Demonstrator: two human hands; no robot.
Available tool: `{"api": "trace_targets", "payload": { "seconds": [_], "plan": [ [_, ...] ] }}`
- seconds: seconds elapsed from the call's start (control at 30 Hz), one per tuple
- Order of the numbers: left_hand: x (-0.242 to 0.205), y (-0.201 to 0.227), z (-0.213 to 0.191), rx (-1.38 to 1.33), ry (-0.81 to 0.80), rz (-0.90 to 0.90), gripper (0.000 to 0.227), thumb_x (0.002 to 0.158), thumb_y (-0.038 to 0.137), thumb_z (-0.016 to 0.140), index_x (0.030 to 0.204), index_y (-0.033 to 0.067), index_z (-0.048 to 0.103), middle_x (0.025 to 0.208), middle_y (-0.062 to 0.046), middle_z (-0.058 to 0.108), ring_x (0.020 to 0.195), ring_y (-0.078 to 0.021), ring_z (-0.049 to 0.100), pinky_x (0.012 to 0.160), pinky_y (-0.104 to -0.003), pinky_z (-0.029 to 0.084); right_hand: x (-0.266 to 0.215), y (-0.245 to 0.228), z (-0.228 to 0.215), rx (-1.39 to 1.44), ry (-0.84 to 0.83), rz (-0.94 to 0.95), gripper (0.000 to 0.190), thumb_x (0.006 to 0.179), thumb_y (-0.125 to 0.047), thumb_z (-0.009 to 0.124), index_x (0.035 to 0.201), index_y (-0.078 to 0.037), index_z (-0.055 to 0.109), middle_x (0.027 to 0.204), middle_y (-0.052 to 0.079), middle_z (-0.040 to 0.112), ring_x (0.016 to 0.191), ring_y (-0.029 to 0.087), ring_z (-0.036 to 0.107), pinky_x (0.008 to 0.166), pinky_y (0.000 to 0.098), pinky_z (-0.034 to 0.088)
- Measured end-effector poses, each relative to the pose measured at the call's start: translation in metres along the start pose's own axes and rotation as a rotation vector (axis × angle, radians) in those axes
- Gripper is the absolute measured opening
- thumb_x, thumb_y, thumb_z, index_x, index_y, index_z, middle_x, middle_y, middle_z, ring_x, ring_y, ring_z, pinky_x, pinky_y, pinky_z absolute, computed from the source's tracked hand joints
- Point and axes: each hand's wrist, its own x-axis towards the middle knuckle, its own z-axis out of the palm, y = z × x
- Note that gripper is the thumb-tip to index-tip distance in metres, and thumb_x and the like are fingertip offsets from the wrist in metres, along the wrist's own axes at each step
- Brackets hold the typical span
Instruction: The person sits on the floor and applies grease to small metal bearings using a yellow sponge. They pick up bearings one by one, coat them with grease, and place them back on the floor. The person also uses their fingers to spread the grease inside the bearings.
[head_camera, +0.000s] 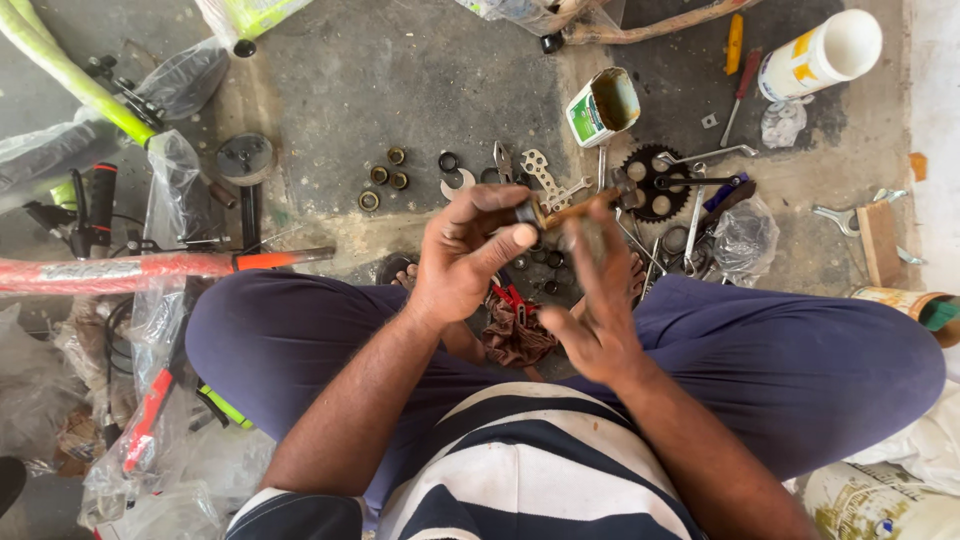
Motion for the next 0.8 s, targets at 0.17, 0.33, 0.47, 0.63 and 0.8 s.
{"api": "trace_targets", "payload": {
  "seconds": [0.17,0.33,0.47,0.63,0.8],
  "plan": [
    [-0.003,-0.007,0.008,0.122,0.002,-0.109,0.035,0.099,0.008,0.073,0.131,-0.0007,0.062,0.123,-0.011,0.068,0.116,-0.0186,0.068,0.105,-0.034,0.058,-0.004,0.009,-0.001,-0.578,-0.058,0.046,0.086,0.102,-0.076,0.045,0.164,-0.020,0.028,0.167,0.029,0.014,0.155,0.048,0.021,0.126,0.0688,0.020],
    [-0.001,-0.008,0.005,0.210,0.077,-0.151,0.036,0.097,0.010,0.073,0.130,0.0005,0.063,0.120,-0.010,0.072,0.112,-0.0178,0.070,0.100,-0.031,0.059,-0.006,0.004,-0.009,-0.753,-0.039,-0.063,0.076,0.096,-0.075,0.051,0.157,-0.030,0.048,0.163,0.025,0.021,0.152,0.045,0.022,0.123,0.0671,0.021],
    [0.004,0.000,0.000,0.062,0.061,-0.176,0.033,0.100,0.009,0.071,0.132,0.0013,0.065,0.123,-0.011,0.071,0.117,-0.0200,0.068,0.104,-0.034,0.057,-0.006,-0.004,-0.021,-0.417,-0.024,-0.112,0.068,0.102,-0.068,0.061,0.156,-0.028,0.049,0.167,0.020,0.020,0.157,0.040,0.018,0.130,0.0595,0.021],
    [0.003,0.007,0.000,-0.076,-0.193,-0.100,0.032,0.103,0.001,0.066,0.135,0.0052,0.062,0.145,-0.011,0.062,0.133,-0.0199,0.061,0.116,-0.037,0.052,-0.009,-0.007,-0.019,1.116,0.031,0.365,0.057,0.098,-0.033,0.078,0.149,-0.014,0.061,0.173,0.006,0.032,0.160,0.025,0.025,0.134,0.0453,0.020],
    [0.001,0.009,0.000,-0.094,-0.270,-0.099,0.033,0.104,-0.006,0.066,0.135,0.0062,0.062,0.150,-0.013,0.058,0.136,-0.0222,0.060,0.119,-0.041,0.052,-0.017,-0.009,-0.013,1.453,0.080,0.523,0.055,0.096,-0.029,0.078,0.146,-0.011,0.062,0.169,0.004,0.038,0.156,0.019,0.031,0.129,0.0407,0.021]
  ]
}}
